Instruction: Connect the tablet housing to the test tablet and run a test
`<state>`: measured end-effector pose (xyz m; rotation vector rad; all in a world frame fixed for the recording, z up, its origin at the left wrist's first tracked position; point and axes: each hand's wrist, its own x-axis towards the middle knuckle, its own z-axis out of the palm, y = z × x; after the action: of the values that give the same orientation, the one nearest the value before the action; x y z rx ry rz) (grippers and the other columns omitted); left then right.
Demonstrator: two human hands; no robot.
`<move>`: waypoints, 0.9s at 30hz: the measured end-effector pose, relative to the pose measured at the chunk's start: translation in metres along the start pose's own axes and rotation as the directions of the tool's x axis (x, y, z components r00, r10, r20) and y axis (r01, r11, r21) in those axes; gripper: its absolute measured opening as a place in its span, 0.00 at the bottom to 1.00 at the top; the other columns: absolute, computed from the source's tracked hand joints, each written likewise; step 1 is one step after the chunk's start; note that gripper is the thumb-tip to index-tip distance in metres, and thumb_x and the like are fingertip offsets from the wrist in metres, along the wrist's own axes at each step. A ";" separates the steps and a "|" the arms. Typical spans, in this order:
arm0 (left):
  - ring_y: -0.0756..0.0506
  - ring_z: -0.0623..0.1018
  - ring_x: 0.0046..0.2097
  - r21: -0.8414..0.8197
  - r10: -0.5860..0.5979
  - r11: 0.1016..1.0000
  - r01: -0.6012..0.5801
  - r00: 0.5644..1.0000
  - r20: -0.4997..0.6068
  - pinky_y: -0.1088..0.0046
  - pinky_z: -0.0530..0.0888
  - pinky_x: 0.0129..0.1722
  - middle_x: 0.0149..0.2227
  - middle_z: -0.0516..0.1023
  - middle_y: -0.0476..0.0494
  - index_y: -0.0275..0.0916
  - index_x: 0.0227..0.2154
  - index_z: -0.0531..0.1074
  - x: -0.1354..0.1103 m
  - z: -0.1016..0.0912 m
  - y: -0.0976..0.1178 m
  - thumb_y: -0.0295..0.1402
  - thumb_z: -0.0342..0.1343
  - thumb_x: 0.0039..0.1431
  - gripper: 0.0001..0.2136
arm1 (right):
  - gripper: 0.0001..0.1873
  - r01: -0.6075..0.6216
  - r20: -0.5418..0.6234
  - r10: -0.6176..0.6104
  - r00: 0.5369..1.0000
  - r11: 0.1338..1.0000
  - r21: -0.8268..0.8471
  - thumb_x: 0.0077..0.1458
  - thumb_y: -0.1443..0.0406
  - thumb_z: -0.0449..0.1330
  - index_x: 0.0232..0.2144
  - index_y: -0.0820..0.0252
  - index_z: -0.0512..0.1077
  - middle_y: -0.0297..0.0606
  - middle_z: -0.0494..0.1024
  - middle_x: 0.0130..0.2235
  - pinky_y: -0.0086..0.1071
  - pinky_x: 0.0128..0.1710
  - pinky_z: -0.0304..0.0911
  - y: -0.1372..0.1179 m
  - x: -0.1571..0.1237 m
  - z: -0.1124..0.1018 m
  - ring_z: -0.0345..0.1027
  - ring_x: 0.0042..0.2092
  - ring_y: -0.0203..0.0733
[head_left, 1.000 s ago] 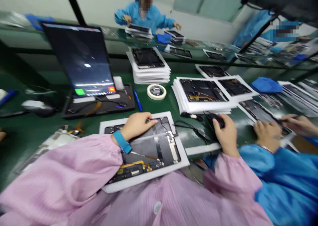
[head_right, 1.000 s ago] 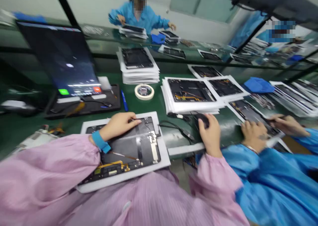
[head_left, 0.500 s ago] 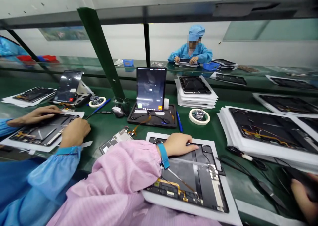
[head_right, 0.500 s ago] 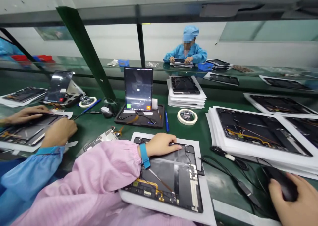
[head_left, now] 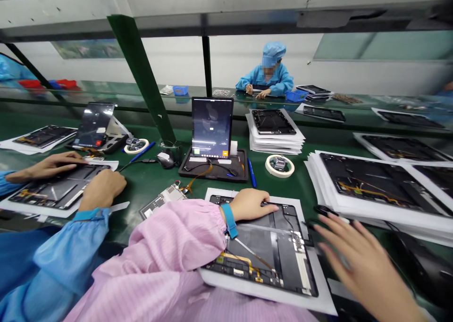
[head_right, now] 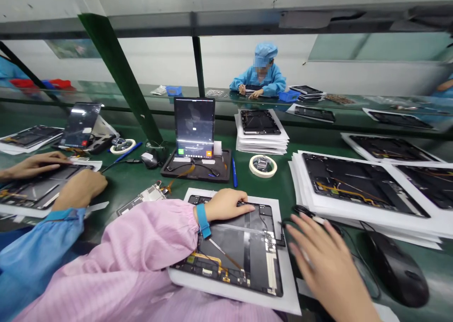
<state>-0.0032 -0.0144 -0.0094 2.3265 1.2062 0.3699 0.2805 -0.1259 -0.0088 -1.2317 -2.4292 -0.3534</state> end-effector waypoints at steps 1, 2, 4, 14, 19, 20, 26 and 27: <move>0.42 0.77 0.38 0.008 0.002 1.000 -0.002 1.000 -0.002 0.71 0.65 0.31 0.34 0.79 0.46 0.42 0.34 0.74 0.000 0.001 0.000 0.55 0.49 0.59 0.21 | 0.16 0.055 -0.001 -0.055 0.998 0.998 -0.022 0.58 0.68 0.51 0.47 0.57 0.72 0.45 0.73 0.53 0.60 0.59 0.48 -0.014 0.016 0.001 0.63 0.57 0.59; 0.42 0.77 0.39 0.016 0.005 1.000 -0.005 1.000 -0.002 0.71 0.65 0.31 0.35 0.79 0.46 0.43 0.34 0.74 0.000 0.001 0.000 0.55 0.49 0.59 0.21 | 0.15 0.088 0.021 -0.087 0.996 0.996 -0.019 0.58 0.70 0.50 0.43 0.57 0.73 0.42 0.76 0.50 0.59 0.60 0.48 -0.026 0.030 0.001 0.65 0.55 0.56; 0.42 0.77 0.39 0.028 0.011 1.000 -0.011 1.000 -0.001 0.71 0.66 0.32 0.35 0.79 0.45 0.43 0.35 0.73 0.000 0.002 -0.001 0.55 0.49 0.60 0.21 | 0.15 0.100 0.069 -0.101 0.992 0.995 0.019 0.57 0.72 0.48 0.36 0.57 0.74 0.39 0.78 0.43 0.57 0.61 0.47 -0.040 0.047 -0.001 0.69 0.50 0.50; 0.41 0.77 0.40 0.018 0.025 1.000 -0.025 1.000 -0.008 0.70 0.64 0.31 0.36 0.79 0.45 0.41 0.35 0.73 -0.003 -0.002 0.002 0.53 0.50 0.60 0.19 | 0.11 0.160 0.218 -0.193 0.957 0.974 0.158 0.58 0.72 0.51 0.30 0.59 0.72 0.43 0.75 0.43 0.45 0.48 0.66 -0.023 0.053 -0.003 0.69 0.48 0.48; 0.41 0.77 0.39 0.007 0.022 1.000 -0.022 1.000 -0.016 0.71 0.64 0.31 0.34 0.79 0.45 0.41 0.33 0.72 -0.004 -0.002 0.000 0.53 0.50 0.61 0.19 | 0.13 0.135 0.280 -0.183 0.942 0.974 0.183 0.60 0.72 0.50 0.31 0.58 0.73 0.43 0.76 0.48 0.48 0.53 0.64 -0.012 0.050 -0.004 0.68 0.54 0.48; 0.42 0.77 0.39 0.000 0.022 1.000 -0.022 1.000 -0.014 0.71 0.64 0.31 0.34 0.79 0.45 0.41 0.33 0.72 -0.004 -0.001 0.000 0.53 0.50 0.61 0.20 | 0.13 0.115 0.307 -0.170 0.936 0.975 0.188 0.60 0.71 0.49 0.31 0.58 0.73 0.42 0.75 0.51 0.49 0.54 0.63 -0.008 0.048 -0.005 0.67 0.55 0.48; 0.41 0.75 0.44 -0.032 0.139 0.988 -0.151 0.963 -0.231 0.66 0.70 0.43 0.39 0.78 0.43 0.38 0.35 0.73 -0.011 -0.011 0.014 0.42 0.60 0.57 0.12 | 0.25 -0.129 0.406 0.036 0.913 0.971 0.203 0.55 0.58 0.58 0.54 0.61 0.68 0.52 0.56 0.65 0.51 0.57 0.61 0.008 0.075 -0.008 0.58 0.62 0.57; 0.40 0.75 0.46 -0.034 0.152 0.985 -0.171 0.935 -0.319 0.65 0.69 0.47 0.41 0.77 0.42 0.38 0.37 0.73 -0.014 -0.021 0.017 0.39 0.61 0.57 0.10 | 0.27 -0.143 0.401 0.042 0.915 0.964 0.224 0.55 0.59 0.58 0.56 0.63 0.65 0.52 0.57 0.64 0.49 0.59 0.59 0.004 0.092 -0.004 0.57 0.63 0.56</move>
<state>-0.0092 -0.0277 0.0176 2.3813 1.1253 0.8537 0.2353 -0.0601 0.0364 -1.4042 -2.6236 0.2500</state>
